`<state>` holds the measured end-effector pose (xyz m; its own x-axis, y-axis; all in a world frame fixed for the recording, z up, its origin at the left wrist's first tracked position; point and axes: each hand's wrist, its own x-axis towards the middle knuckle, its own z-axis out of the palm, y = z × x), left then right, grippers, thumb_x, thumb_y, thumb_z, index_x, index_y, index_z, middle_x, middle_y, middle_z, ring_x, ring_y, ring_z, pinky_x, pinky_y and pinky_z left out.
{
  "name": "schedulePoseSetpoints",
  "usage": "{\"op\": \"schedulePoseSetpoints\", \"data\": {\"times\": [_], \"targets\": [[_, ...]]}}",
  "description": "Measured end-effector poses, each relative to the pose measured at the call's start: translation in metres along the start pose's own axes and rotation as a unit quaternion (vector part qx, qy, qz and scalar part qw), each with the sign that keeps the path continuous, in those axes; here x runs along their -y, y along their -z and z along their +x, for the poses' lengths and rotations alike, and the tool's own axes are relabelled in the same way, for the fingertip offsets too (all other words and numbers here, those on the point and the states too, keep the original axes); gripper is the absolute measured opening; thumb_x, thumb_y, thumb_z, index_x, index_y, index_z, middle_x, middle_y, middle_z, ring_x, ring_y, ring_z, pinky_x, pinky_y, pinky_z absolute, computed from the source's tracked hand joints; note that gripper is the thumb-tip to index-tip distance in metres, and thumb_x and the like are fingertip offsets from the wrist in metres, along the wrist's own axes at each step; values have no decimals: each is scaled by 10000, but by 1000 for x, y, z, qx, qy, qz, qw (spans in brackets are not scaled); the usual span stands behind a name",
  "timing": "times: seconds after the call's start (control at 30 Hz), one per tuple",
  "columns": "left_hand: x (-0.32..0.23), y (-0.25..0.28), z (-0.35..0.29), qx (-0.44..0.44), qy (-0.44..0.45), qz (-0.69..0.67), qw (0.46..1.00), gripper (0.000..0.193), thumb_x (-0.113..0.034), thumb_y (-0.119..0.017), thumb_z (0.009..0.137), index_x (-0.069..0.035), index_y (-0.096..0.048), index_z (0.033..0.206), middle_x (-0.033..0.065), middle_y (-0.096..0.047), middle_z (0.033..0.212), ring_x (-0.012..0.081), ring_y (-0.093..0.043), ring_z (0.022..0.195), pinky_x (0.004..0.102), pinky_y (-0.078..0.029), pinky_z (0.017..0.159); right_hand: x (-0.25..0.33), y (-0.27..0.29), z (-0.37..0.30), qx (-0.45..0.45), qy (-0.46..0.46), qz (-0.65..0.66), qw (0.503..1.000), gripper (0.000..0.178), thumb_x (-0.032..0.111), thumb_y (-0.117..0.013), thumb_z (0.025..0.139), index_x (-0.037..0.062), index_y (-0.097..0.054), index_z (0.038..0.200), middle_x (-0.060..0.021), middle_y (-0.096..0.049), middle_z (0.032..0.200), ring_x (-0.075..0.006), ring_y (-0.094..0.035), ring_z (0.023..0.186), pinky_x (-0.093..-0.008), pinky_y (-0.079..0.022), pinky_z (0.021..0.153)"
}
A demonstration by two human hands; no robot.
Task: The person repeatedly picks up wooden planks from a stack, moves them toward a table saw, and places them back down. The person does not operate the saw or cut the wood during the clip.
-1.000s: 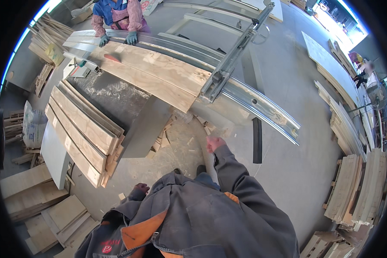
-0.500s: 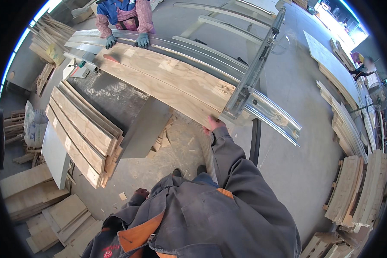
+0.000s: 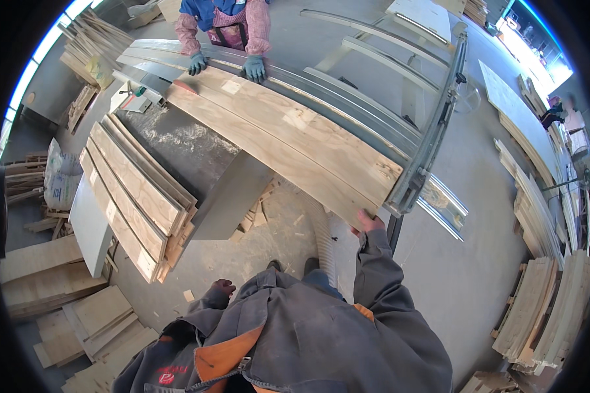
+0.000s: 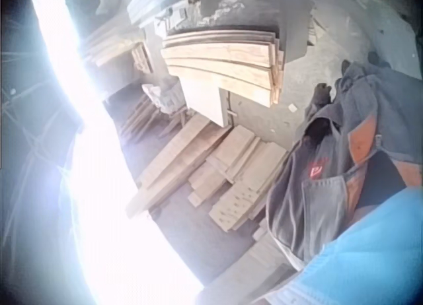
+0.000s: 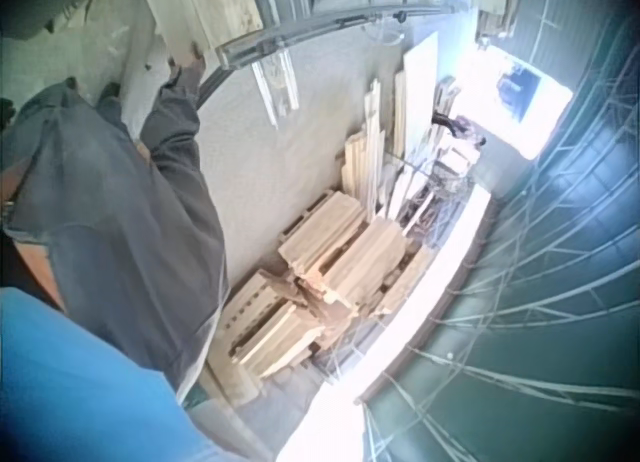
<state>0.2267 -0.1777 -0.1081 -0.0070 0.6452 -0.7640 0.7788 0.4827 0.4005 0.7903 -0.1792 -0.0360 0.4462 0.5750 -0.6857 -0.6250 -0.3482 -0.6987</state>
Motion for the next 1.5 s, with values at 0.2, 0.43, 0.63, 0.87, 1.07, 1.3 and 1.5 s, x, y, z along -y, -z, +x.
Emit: {"op": "schedulePoseSetpoints", "data": {"times": [0.2, 0.43, 0.63, 0.87, 1.07, 1.3, 1.5], "targets": [[3, -5, 18, 3, -10, 31, 999, 473, -239, -677, 712, 45, -577, 1078, 134, -662, 816, 185, -639, 645, 310, -531, 608, -1, 75, -22, -44, -2, 42, 998, 417, 288, -699, 783, 148, -518, 1131, -32, -600, 943, -193, -574, 756, -340, -465, 553], [7, -14, 34, 40, -3, 68, 997, 530, -381, -672, 671, -36, -618, 1069, 149, -639, 992, 272, -630, 891, 339, -510, 801, -2, 190, -74, -45, 36, 65, 996, 486, 343, -662, 808, 109, -473, 1190, -61, -607, 947, -202, -586, 725, -327, -468, 496], [-93, -13, 7, 76, -132, 103, 983, 500, -352, -668, 711, -21, -613, 1082, 192, -609, 1070, 288, -606, 973, 327, -480, 866, -20, 211, -119, -24, 96, -11, 995, 486, 417, -604, 835, 42, -498, 1126, -88, -585, 741, -195, -529, 511, -294, -430, 450], [-223, -12, -28, 251, -134, -194, 939, 626, -370, -662, 786, 10, -470, 1245, 130, -586, 1124, 173, -580, 988, 295, -483, 767, -21, 140, -144, 94, 91, -20, 991, 522, 355, -651, 813, 54, -452, 1190, -103, -601, 930, -210, -594, 675, -308, -472, 472], [-283, -11, -57, 377, -149, -381, 831, 639, -389, -591, 845, -80, -349, 1350, 9, -501, 1240, 160, -478, 1122, 373, -409, 885, -28, 132, -139, 145, 66, -35, 987, 559, 341, -669, 801, 56, -428, 1217, -153, -591, 961, -262, -608, 692, -346, -495, 468], [-271, 5, -57, 417, -154, -524, 727, 548, -344, -608, 841, -171, -406, 1320, -30, -483, 1249, 126, -449, 1133, 362, -397, 890, -28, 75, -160, 209, 70, -31, 975, 591, 373, -657, 798, 35, -421, 1222, -154, -599, 903, -252, -608, 647, -352, -527, 513], [-252, 80, -73, 362, -211, -534, 735, 574, -345, -596, 841, -175, -381, 1345, -36, -473, 1263, 113, -427, 1167, 351, -373, 910, -20, -10, -176, 248, 31, 2, 968, 540, 277, -632, 813, 24, -413, 1237, -133, -574, 1000, -245, -590, 750, -357, -518, 628]]}}
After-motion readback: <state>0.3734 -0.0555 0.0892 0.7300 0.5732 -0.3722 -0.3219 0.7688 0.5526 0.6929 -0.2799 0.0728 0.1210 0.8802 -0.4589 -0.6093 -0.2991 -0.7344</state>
